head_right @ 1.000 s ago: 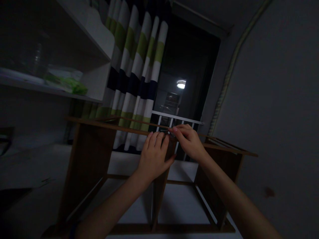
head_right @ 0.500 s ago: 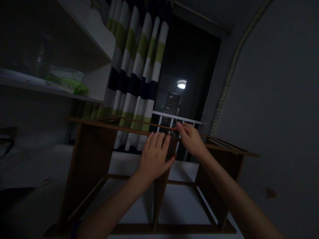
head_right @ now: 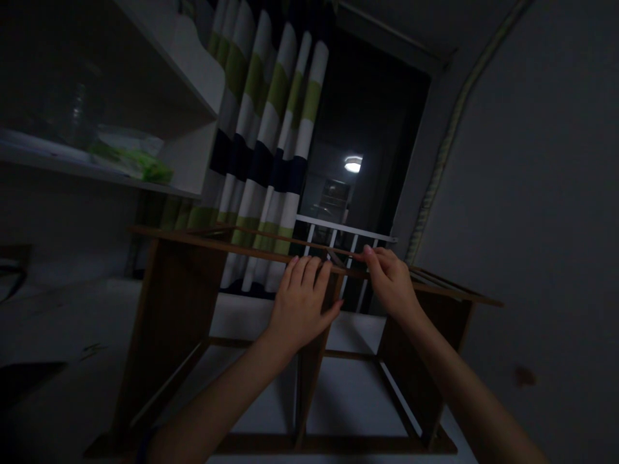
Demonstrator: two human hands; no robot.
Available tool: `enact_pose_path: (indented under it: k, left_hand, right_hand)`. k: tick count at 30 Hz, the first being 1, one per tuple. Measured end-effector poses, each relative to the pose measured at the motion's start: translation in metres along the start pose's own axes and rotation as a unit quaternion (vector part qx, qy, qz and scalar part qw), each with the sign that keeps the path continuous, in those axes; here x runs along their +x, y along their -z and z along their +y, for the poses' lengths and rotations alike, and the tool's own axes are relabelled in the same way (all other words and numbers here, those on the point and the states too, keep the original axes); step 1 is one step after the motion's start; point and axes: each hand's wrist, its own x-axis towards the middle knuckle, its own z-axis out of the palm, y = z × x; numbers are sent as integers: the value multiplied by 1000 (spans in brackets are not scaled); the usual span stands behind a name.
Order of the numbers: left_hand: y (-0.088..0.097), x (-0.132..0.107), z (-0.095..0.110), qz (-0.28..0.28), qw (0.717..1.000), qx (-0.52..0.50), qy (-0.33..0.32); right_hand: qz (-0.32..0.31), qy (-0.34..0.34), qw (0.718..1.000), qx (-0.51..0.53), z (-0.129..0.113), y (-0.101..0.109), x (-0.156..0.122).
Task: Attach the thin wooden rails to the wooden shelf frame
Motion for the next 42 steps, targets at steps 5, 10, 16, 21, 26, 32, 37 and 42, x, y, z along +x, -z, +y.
enact_pose_path:
  k: [5,10,16,21,26,32,37,42]
  left_hand:
    - [1,0,0,-4,1000,-9,-1]
    - [0,0,-1,-6,1000,-9,-1]
    - [1,0,-1,-2,1000,-9,-4]
    - [0,0,-2,-4,1000,-8,-6]
    - [0,0,-2,-4,1000,-9,-2]
    - [1,0,-2,-6,1000,-6,-5]
    - [1,0,-2,-12,1000,-13,-4]
    - [2,0,-2,-16,1000,-11,-3]
  right_hand:
    - [20,12,1000,-6,-9,6,-6]
    - [34,19,999,-9,-23,7,-8]
    - [3,43,999,13,-38,0,-11]
    - [-22,26,998,47,-44,-11,0]
    - [-39,27,998,34,-47,-21,11]
    - [-61,6,998,11,-45,-24,20]
    - [-75,-16,997,9,-39,-21,26]
    - [-89,-42,995,22,-24,-18,30]
